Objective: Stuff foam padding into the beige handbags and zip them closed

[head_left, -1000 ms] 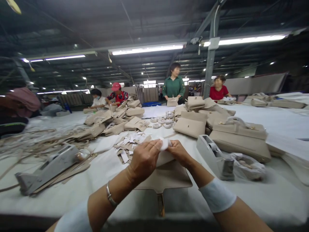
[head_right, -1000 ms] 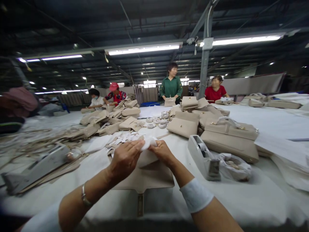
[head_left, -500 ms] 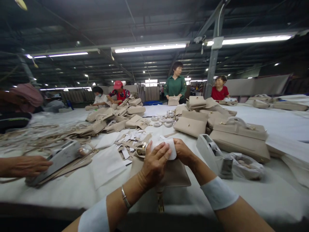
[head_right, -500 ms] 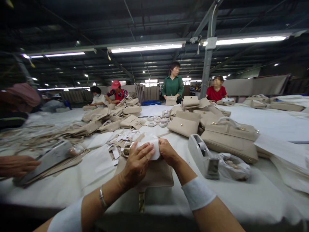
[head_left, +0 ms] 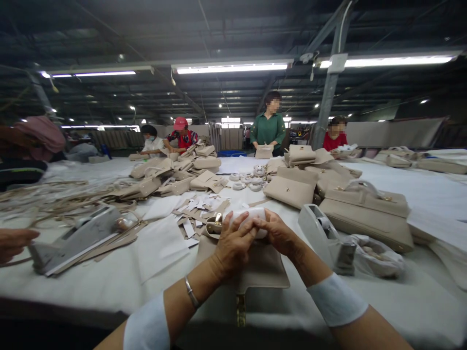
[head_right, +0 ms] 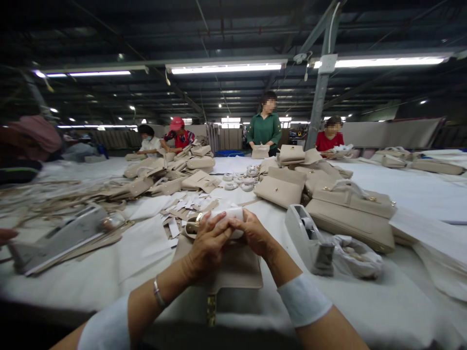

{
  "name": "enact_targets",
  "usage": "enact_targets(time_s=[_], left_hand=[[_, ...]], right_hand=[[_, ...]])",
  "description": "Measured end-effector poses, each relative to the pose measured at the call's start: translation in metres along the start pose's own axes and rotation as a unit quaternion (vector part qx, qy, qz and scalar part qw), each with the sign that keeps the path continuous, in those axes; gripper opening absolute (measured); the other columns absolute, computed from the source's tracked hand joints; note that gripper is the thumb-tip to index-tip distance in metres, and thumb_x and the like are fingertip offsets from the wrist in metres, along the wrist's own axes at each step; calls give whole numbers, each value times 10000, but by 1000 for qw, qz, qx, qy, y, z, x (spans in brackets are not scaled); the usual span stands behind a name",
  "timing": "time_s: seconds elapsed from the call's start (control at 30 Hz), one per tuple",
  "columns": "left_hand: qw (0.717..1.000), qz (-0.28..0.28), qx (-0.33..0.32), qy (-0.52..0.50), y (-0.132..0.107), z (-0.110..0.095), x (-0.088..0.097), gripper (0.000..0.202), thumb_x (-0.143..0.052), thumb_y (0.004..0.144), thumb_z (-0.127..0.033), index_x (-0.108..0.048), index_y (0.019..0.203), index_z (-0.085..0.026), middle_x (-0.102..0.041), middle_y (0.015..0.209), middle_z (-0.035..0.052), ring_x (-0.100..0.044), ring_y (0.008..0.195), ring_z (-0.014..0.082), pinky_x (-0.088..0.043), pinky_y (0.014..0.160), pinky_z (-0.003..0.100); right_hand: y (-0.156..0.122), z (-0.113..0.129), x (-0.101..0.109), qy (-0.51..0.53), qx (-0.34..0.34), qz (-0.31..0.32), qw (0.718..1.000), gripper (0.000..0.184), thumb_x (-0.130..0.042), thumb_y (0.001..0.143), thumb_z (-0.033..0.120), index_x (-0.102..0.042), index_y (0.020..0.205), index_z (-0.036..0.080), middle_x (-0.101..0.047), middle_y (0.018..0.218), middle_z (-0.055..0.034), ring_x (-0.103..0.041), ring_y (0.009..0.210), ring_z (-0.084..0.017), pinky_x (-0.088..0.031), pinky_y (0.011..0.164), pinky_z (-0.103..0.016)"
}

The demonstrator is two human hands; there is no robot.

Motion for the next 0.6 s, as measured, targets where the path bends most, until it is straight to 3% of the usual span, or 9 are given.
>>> enact_targets(time_s=[0.07, 0.17, 0.27, 0.37, 0.47, 0.6], left_hand=[[996, 18, 10, -89, 7, 12, 11, 405, -600, 804, -238, -592, 1205, -188, -625, 1232, 100, -489, 1210, 318, -299, 1054, 565], [973, -54, 66, -214, 12, 35, 33, 172, -601, 831, -246, -682, 967, -180, -709, 1015, 94, -614, 1028, 233, -463, 948, 432], [965, -105, 141, -195, 6, 53, 45, 115, -601, 833, -212, -677, 908, -170, -703, 971, 95, -630, 960, 204, -502, 888, 373], [976, -63, 144, -148, -5, 57, 43, 219, -583, 840, -202, -637, 1051, -176, -653, 1123, 103, -584, 1069, 217, -463, 949, 384], [983, -41, 150, -94, -12, 54, 34, 335, -537, 856, -181, -552, 1191, -170, -643, 1119, 104, -565, 1062, 226, -452, 936, 398], [984, 100, 144, 24, -10, 51, 25, 234, -577, 825, -220, -619, 1053, -187, -647, 987, 86, -549, 974, 257, -436, 875, 425]], right_hand=[[3, -3, 0, -10, 3, -22, 1000, 435, -755, 700, 321, -582, 1059, 147, -685, 982, -74, -636, 799, -169, -495, 731, -278], [7, -6, 1, -4, 17, -51, 999, 410, -730, 727, 338, -571, 1056, 151, -687, 959, -62, -628, 760, -158, -514, 677, -264], [9, -8, 4, 14, 27, -96, 995, 394, -712, 735, 359, -560, 1056, 188, -676, 992, -47, -625, 757, -175, -534, 572, -269], [11, -10, 5, 24, 35, -126, 991, 385, -713, 730, 348, -560, 1052, 203, -665, 1017, -36, -626, 787, -183, -554, 546, -277], [13, -9, 8, 35, 40, -159, 986, 348, -711, 736, 342, -569, 1025, 209, -668, 995, -22, -628, 774, -172, -560, 518, -260], [13, -2, 11, 85, 25, -197, 976, 258, -701, 754, 298, -587, 965, 202, -673, 844, 0, -618, 617, -130, -519, 409, -205]])
Point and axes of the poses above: each hand's wrist, its own y-axis towards the middle knuckle, its own x-axis out of the back of the hand, z = x × y, the point moved 1 cm from there along y, towards the middle knuckle
